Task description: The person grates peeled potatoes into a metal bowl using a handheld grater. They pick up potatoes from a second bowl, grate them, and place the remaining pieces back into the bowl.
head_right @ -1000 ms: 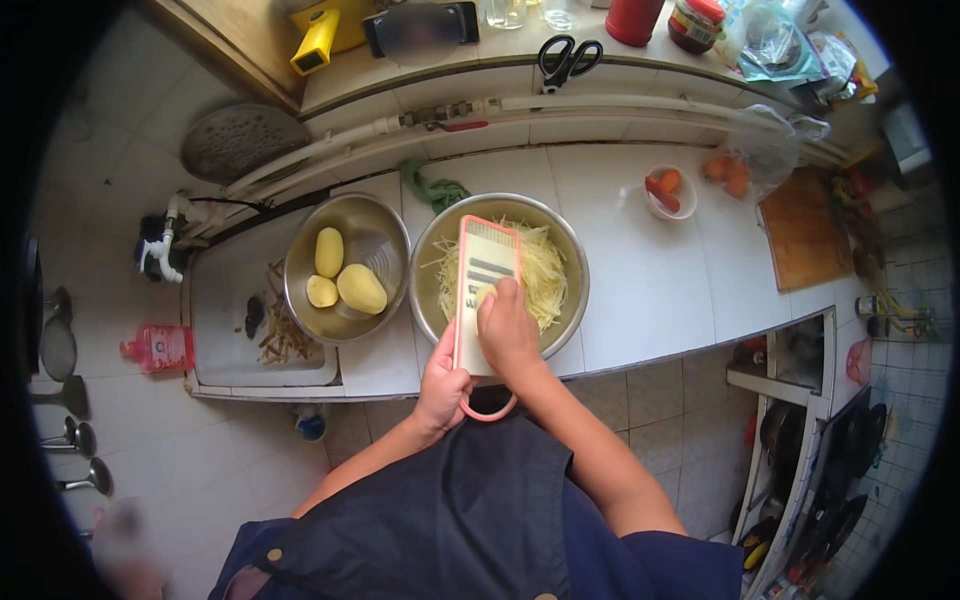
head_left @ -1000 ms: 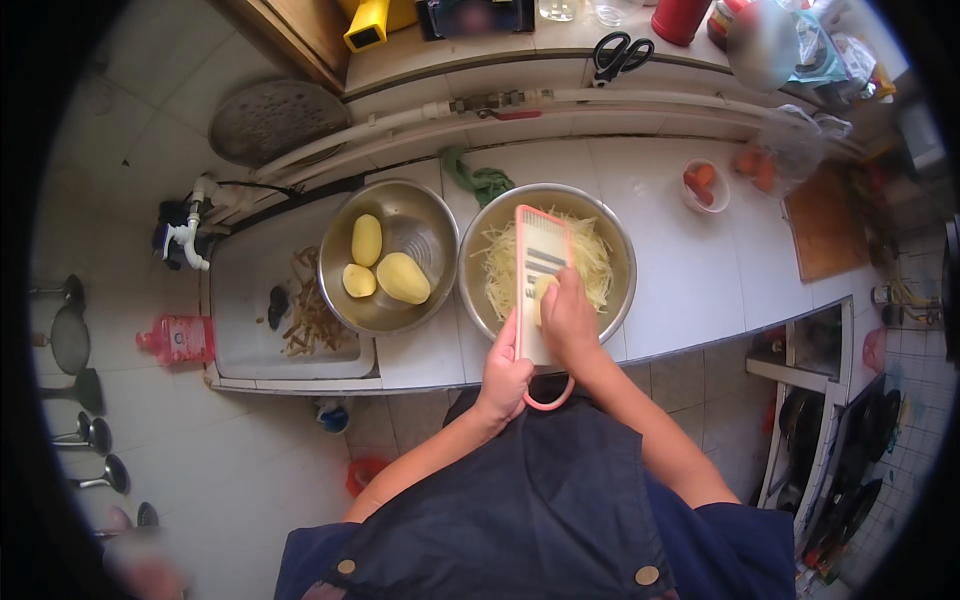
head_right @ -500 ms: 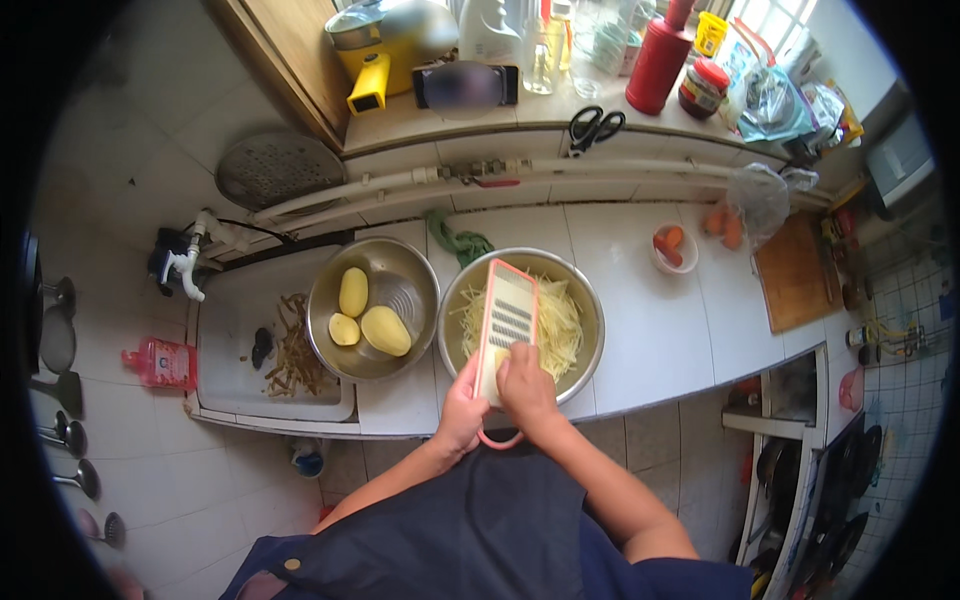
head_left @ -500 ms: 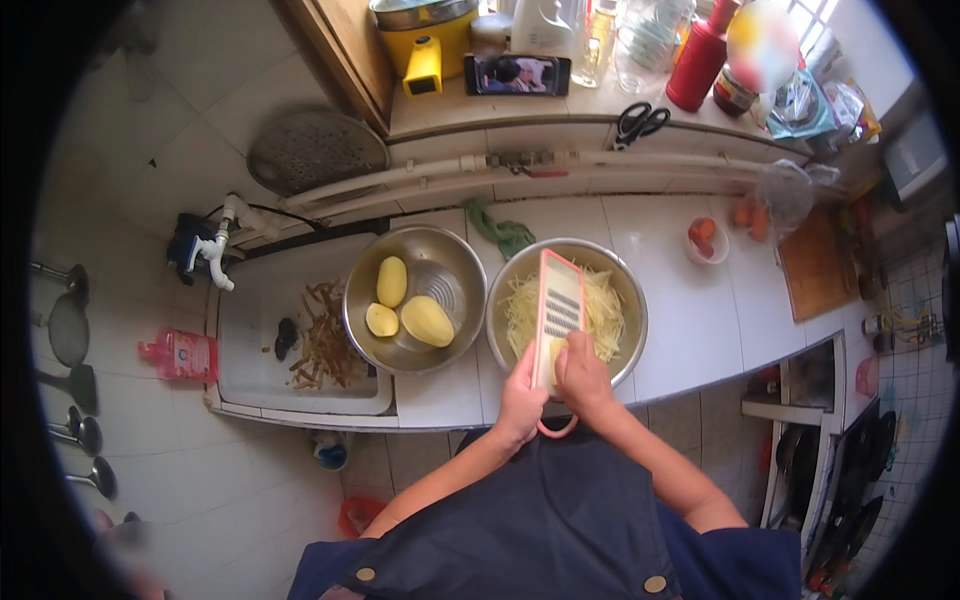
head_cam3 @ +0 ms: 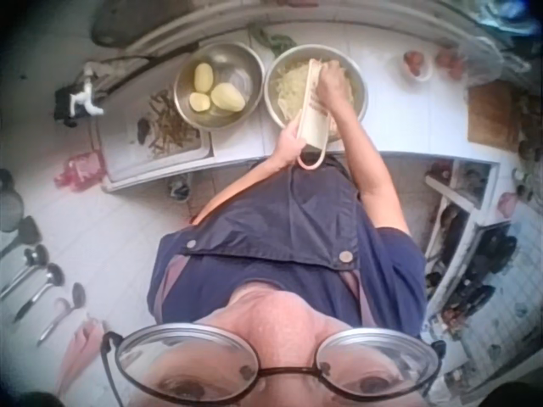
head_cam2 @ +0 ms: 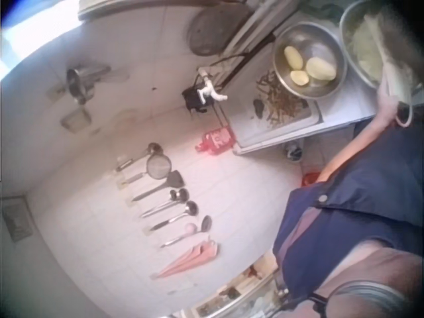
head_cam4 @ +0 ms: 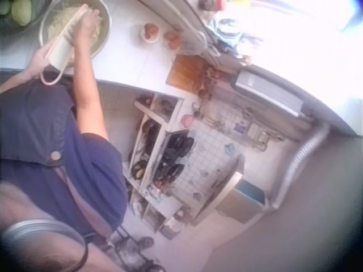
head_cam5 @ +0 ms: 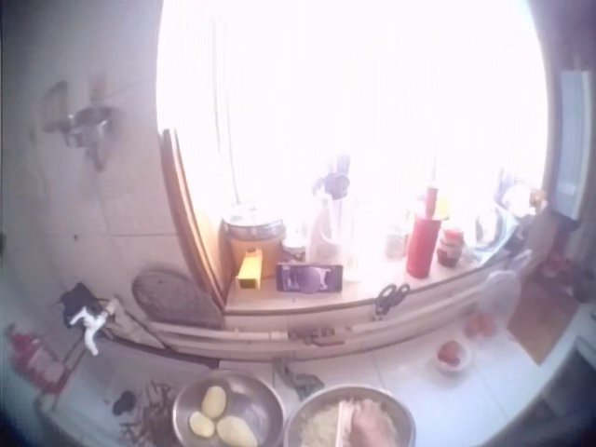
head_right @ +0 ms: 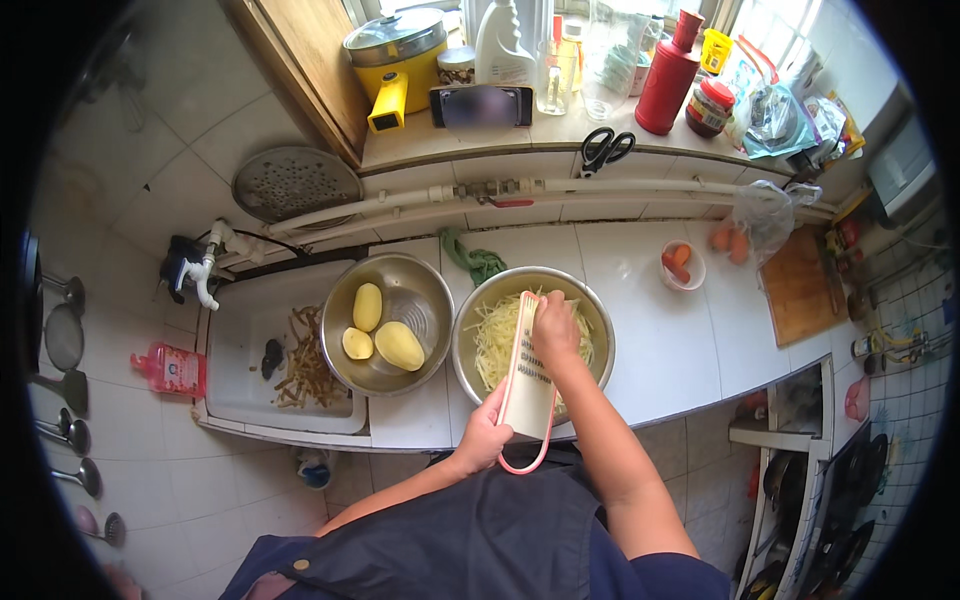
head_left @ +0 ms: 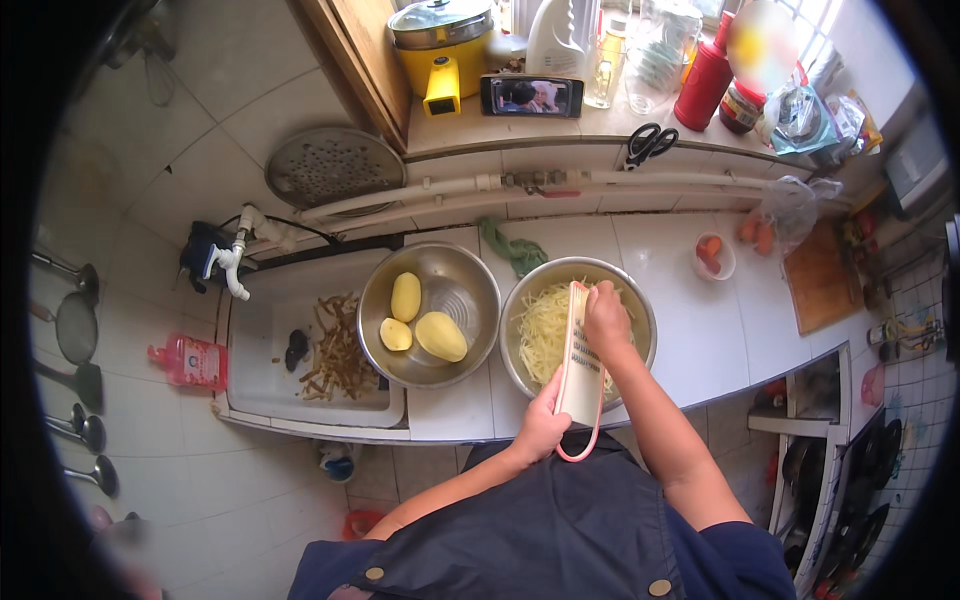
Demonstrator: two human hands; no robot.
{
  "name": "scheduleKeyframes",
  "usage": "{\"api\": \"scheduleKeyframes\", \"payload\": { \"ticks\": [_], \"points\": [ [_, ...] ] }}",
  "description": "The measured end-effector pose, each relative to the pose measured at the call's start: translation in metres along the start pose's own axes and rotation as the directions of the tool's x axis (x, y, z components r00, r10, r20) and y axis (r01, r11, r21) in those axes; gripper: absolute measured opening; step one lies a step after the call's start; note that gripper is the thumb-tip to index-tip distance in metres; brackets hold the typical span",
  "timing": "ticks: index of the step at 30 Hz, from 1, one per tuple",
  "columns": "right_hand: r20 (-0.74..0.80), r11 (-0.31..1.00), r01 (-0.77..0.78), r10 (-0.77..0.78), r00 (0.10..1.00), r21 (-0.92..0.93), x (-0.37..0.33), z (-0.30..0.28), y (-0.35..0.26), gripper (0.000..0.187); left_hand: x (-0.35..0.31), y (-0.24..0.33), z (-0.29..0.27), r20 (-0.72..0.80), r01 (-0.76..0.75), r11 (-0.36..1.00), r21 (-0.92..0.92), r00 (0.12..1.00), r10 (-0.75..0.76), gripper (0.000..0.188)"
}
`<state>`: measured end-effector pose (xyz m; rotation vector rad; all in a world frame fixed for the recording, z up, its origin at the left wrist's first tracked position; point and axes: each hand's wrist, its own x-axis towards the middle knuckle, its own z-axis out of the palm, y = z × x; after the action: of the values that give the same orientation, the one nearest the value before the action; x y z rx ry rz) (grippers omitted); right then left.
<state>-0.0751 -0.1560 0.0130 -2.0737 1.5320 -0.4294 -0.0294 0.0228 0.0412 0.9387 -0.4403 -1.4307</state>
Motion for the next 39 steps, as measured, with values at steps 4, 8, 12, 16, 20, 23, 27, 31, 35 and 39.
{"api": "scheduleKeyframes", "payload": {
  "ticks": [4,8,12,16,20,23,27,31,35,39],
  "points": [
    [-0.022,0.997,-0.075,0.075,0.997,0.009,0.020,-0.010,0.011,0.031,-0.002,-0.008,-0.004,0.000,-0.057,0.996,0.063,0.998,0.057,0.075],
    [0.055,0.986,0.148,-0.152,0.987,0.081,-0.005,-0.011,0.017,0.035,0.005,-0.004,-0.011,-0.047,-0.025,1.000,0.007,0.999,0.025,0.075],
    [0.039,0.973,0.230,-0.232,0.972,0.033,-0.033,-0.013,0.022,0.040,0.007,-0.001,-0.012,-0.082,0.011,0.995,-0.100,0.996,-0.019,0.075],
    [-0.016,0.957,0.290,-0.290,0.957,-0.030,-0.074,-0.012,0.006,0.040,0.008,0.003,-0.014,-0.104,-0.007,0.989,-0.148,0.995,-0.009,0.077],
    [0.016,0.938,0.346,-0.346,0.938,-0.027,-0.112,-0.009,-0.002,0.038,0.012,0.006,-0.013,-0.123,-0.056,0.987,-0.149,0.992,0.038,0.078],
    [-0.017,0.969,0.230,-0.233,0.972,-0.088,-0.090,-0.010,-0.004,0.035,0.004,-0.006,-0.016,-0.052,0.021,0.996,-0.084,0.998,-0.025,0.078],
    [-0.004,0.979,0.164,-0.165,0.986,-0.123,-0.061,0.001,0.001,0.031,-0.002,0.004,-0.008,-0.036,-0.002,0.999,-0.042,0.999,0.001,0.077],
    [0.063,0.977,0.140,-0.132,0.989,-0.158,-0.016,-0.001,0.014,0.028,-0.007,-0.001,-0.006,0.031,0.090,0.989,-0.119,0.996,-0.087,0.076],
    [-0.012,0.977,0.152,-0.156,0.988,-0.147,0.004,0.000,0.023,0.028,-0.004,-0.008,-0.011,0.027,0.022,0.998,-0.065,0.999,-0.020,0.076],
    [0.193,0.940,0.244,-0.200,0.961,-0.239,-0.069,-0.017,-0.015,0.026,0.000,0.012,-0.010,-0.100,0.083,0.977,-0.197,0.990,-0.104,0.074]
  ]
}}
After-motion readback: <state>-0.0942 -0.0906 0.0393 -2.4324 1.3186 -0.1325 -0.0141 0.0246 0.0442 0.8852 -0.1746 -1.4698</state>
